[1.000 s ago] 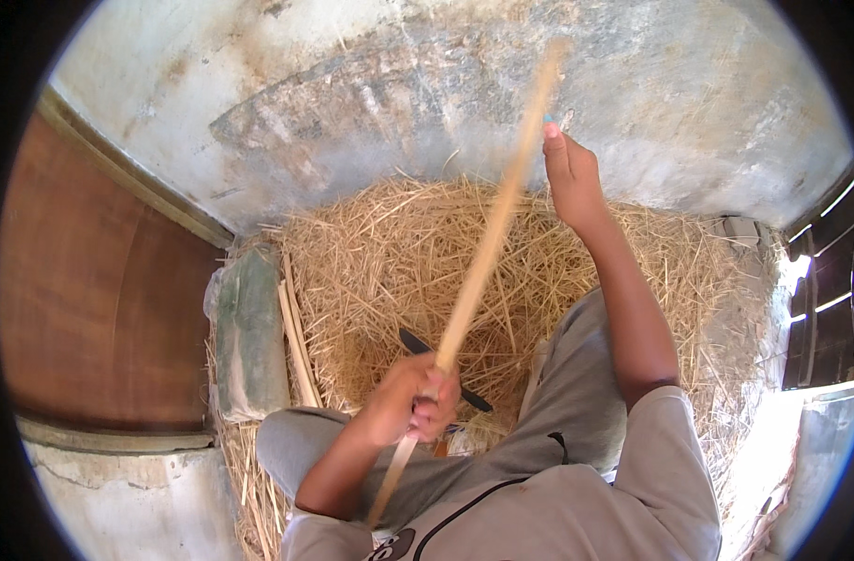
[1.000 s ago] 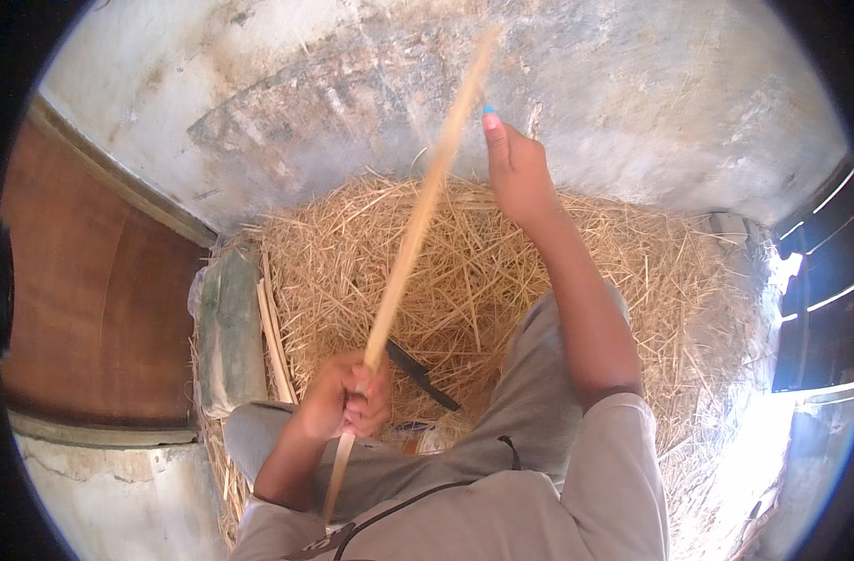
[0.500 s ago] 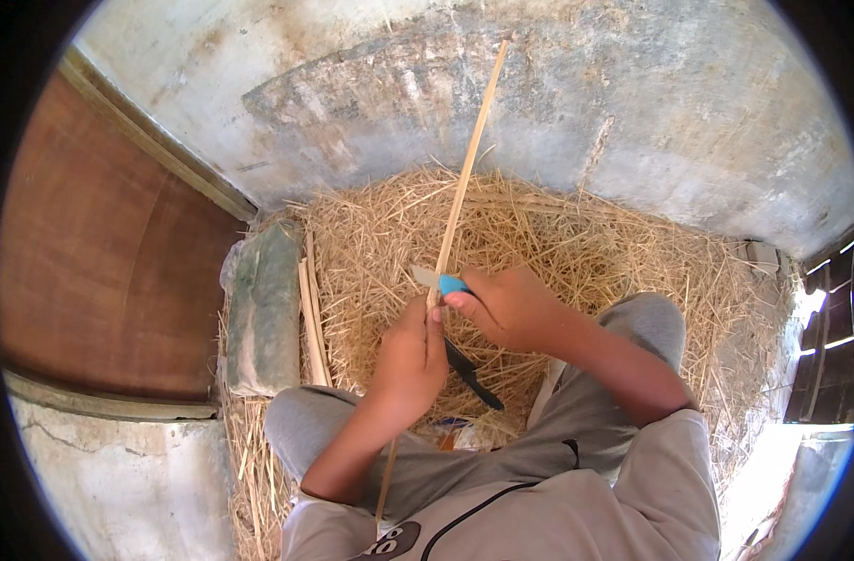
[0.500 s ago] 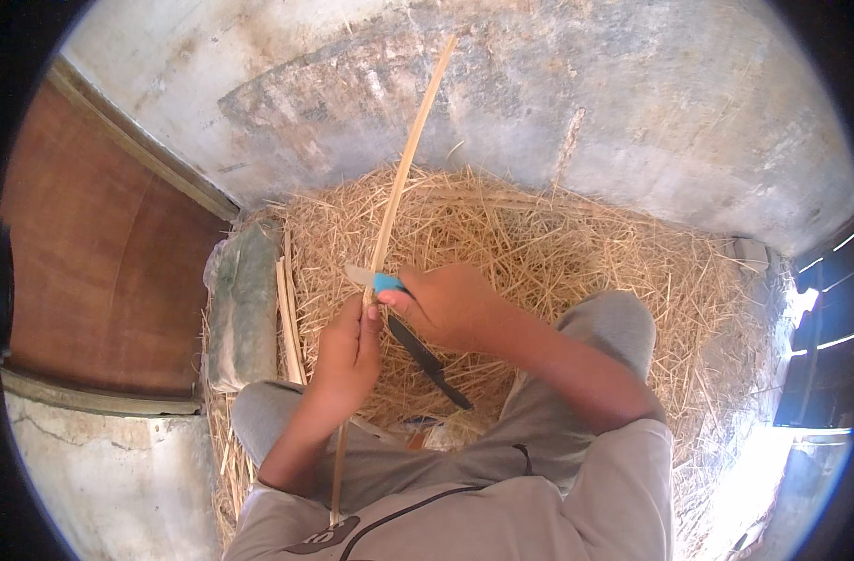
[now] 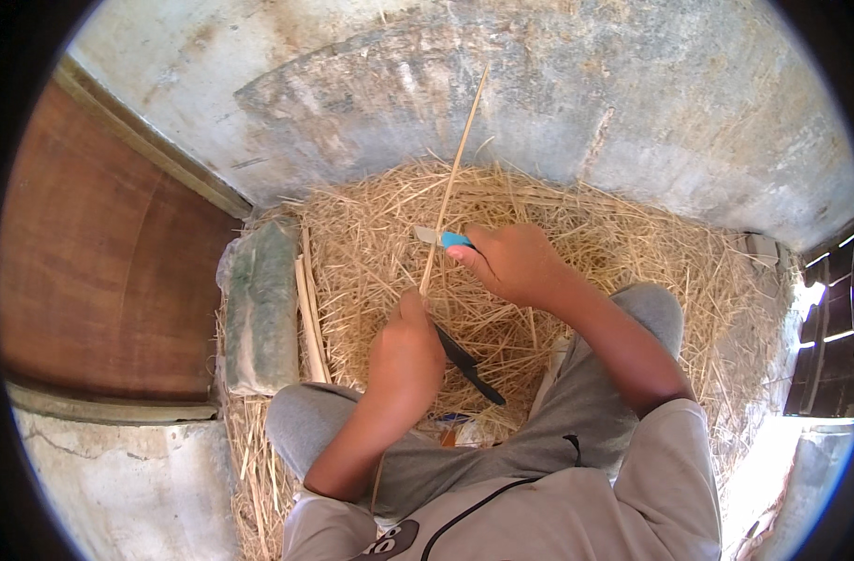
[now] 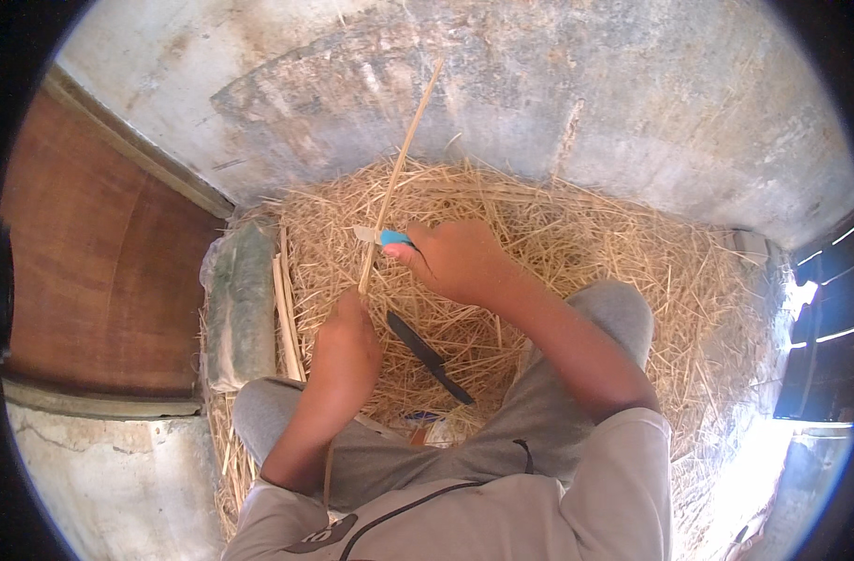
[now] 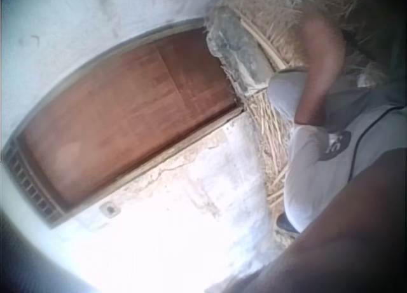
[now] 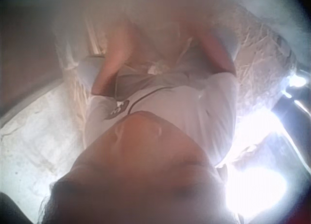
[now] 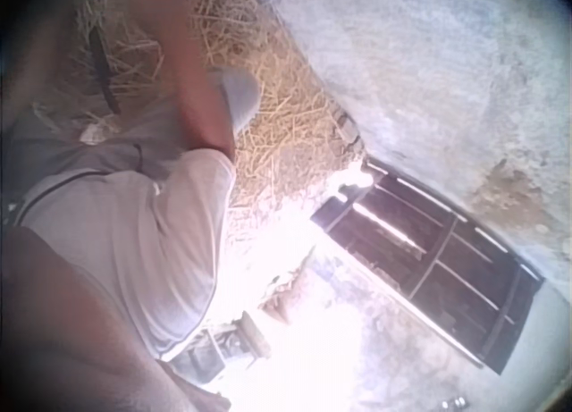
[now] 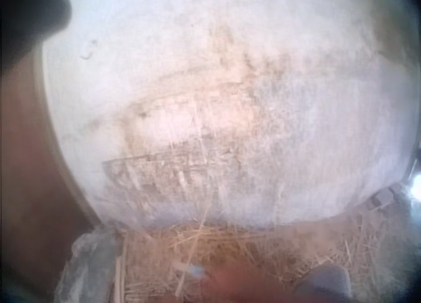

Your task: The person sits on a straw-covered floor and uses a utility knife and a machete to shave and smooth a long bamboo strip. They alternate between the two tools to refine the strip's surface and shape, holding the bamboo with one hand while working with the other.

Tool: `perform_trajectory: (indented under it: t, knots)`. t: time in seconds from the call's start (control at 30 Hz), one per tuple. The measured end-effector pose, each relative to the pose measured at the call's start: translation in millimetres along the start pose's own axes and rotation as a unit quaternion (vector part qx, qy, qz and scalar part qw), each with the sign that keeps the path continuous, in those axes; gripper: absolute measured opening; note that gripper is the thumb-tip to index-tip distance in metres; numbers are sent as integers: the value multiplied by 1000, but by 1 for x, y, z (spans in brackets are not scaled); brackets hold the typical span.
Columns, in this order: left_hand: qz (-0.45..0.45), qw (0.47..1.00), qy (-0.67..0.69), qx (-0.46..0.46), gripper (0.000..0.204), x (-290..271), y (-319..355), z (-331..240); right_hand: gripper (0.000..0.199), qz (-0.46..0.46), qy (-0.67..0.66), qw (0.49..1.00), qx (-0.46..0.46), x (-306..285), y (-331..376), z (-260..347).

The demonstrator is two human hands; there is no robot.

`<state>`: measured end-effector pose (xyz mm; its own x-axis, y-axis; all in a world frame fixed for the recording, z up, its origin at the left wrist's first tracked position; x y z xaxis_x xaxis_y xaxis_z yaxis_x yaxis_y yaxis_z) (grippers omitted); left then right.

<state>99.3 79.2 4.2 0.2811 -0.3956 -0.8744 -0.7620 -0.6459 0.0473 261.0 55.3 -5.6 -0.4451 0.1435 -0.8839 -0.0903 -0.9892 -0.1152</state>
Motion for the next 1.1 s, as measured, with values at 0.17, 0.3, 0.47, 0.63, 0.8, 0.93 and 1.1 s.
perform_trajectory:
  t: [0.17, 0.3, 0.47, 0.63, 0.8, 0.93, 1.1]
  knots:
    - [16, 1000, -26, -2, 20, 8, 0, 5, 58, 12, 22, 999, 35, 7, -7, -16]
    - [77, 996, -37, -2, 26, 29, 19, -13, 64, -78, -12, 976, 203, -30, -9, -122]
    - [25, 993, 1, 113, 39, 27, 45, -35, 70, -192, -118, 922, 314, -108, 40, -173]
    - [-65, 993, -34, 93, 34, 2, 24, -10, 69, -42, -85, 981, 170, -31, 37, -59]
    - [-62, 994, -50, 80, 40, 3, 15, -12, 58, 34, -65, 997, 38, -3, 26, 3]
    - [-61, 992, -85, 77, 44, 5, 8, -10, 55, 25, -22, 999, 16, -5, 14, -12]
    - [-87, 988, -95, 85, 43, -1, 4, -11, 60, 35, 17, 998, 47, -6, 1, -22]
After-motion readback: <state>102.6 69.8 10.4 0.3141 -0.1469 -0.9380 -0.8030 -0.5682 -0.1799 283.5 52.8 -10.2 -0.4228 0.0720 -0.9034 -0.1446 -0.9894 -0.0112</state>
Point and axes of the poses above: each hand's wrist, its own y-axis away from the middle knuckle, its own x-axis out of the palm, z = x × y, the point moved 9 cm from there along -y, towards the middle knuckle, and after that the axes turned 8 degrees about z, right-handed, at the moved point
